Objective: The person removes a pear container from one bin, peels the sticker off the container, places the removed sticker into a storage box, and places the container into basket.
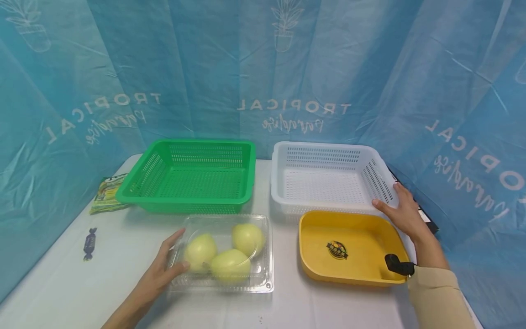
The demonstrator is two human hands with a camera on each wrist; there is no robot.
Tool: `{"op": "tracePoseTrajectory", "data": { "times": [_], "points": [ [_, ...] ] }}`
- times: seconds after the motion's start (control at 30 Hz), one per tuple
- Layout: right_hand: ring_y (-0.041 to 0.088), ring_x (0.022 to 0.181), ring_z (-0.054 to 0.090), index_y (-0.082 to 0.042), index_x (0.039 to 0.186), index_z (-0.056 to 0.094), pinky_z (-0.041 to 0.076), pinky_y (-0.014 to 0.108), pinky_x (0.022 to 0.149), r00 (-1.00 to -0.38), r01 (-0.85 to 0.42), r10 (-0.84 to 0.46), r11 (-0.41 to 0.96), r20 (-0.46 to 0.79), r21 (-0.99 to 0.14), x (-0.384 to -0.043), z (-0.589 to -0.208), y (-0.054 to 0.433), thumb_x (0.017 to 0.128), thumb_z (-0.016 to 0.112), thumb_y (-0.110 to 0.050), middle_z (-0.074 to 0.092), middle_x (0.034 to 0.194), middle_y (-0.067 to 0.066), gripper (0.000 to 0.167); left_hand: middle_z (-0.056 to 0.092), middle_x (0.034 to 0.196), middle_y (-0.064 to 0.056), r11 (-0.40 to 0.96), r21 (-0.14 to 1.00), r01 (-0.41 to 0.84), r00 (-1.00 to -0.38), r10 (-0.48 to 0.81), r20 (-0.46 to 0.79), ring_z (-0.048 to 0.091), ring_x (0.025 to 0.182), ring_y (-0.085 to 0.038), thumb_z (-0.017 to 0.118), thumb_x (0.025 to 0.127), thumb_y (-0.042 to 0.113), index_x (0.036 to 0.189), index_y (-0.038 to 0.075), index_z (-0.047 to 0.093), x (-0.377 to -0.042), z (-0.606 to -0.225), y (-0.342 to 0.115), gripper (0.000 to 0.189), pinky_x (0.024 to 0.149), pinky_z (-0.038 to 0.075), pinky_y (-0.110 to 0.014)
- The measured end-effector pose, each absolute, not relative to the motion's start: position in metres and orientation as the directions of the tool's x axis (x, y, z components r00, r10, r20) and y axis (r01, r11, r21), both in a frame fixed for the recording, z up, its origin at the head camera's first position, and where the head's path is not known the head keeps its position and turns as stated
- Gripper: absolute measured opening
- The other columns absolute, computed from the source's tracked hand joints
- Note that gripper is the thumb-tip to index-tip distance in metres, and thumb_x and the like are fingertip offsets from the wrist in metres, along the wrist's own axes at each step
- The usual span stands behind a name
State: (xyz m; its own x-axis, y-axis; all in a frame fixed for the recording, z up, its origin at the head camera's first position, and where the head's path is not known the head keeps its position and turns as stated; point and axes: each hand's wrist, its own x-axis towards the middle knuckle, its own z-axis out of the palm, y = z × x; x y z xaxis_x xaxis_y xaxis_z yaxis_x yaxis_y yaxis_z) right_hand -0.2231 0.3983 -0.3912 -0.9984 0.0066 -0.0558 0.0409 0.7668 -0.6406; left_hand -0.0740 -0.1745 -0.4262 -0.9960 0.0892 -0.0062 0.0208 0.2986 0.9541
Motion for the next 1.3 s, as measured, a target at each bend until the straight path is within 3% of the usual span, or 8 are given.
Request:
{"op": "tracePoseTrajectory", "data": {
  "times": [0.17,0.47,0.73,1.1,1.3],
  "points": [
    [0.060,0.135,-0.013,-0.011,0.151,-0.013,0.003,0.079,0.097,-0.999,0.027,0.003,0.742,-0.036,-0.670,-0.223,-0.397,0.399,0.092,0.050,-0.053,-0.021,0.154,0.023,0.096,0.003,0.159,-0.010,0.245,0.970,-0.002,-0.997,0.070,-0.020,0.000,0.143,-0.049,0.063,0.088,0.021,0.148,0.032,0.021,-0.074,-0.428,-0.174,0.074,0.099,0.004,-0.079],
    [0.058,0.137,-0.007,-0.016,0.151,-0.013,0.009,0.078,0.098,-1.000,0.014,-0.004,0.725,-0.024,-0.689,-0.225,-0.397,0.399,0.092,0.051,-0.051,-0.022,0.155,0.020,0.094,0.002,0.160,-0.007,0.157,0.987,-0.018,-0.999,0.034,-0.024,-0.011,0.144,-0.044,0.063,0.088,0.017,0.149,0.028,0.021,-0.072,-0.429,-0.171,0.075,0.103,-0.004,-0.075],
    [0.059,0.136,-0.003,-0.012,0.151,-0.012,0.010,0.078,0.098,-1.000,0.001,-0.005,0.742,-0.007,-0.671,-0.225,-0.397,0.401,0.093,0.050,-0.048,-0.021,0.154,0.023,0.092,0.005,0.159,-0.005,0.104,0.994,-0.026,-1.000,0.002,-0.026,-0.003,0.145,-0.043,0.063,0.086,0.014,0.147,0.032,0.026,-0.068,-0.421,-0.162,0.074,0.104,0.005,-0.075],
    [0.060,0.136,-0.004,-0.009,0.151,-0.010,0.010,0.078,0.099,-1.000,-0.009,-0.010,0.744,0.004,-0.668,-0.223,-0.397,0.400,0.094,0.049,-0.047,-0.020,0.154,0.025,0.090,0.003,0.159,0.003,-0.023,0.997,-0.077,-0.997,-0.008,-0.077,-0.008,0.145,-0.038,0.061,0.086,0.007,0.145,0.033,0.030,-0.060,-0.411,-0.153,0.072,0.103,0.004,-0.076],
    [0.061,0.135,-0.005,-0.009,0.151,-0.009,0.006,0.078,0.098,-1.000,-0.005,-0.005,0.747,0.002,-0.665,-0.222,-0.398,0.399,0.094,0.049,-0.048,-0.019,0.154,0.025,0.090,-0.001,0.160,0.004,-0.112,0.988,-0.108,-0.994,-0.002,-0.109,-0.021,0.145,-0.031,0.060,0.085,0.004,0.145,0.031,0.032,-0.060,-0.408,-0.152,0.072,0.105,-0.006,-0.074]
  ]
}}
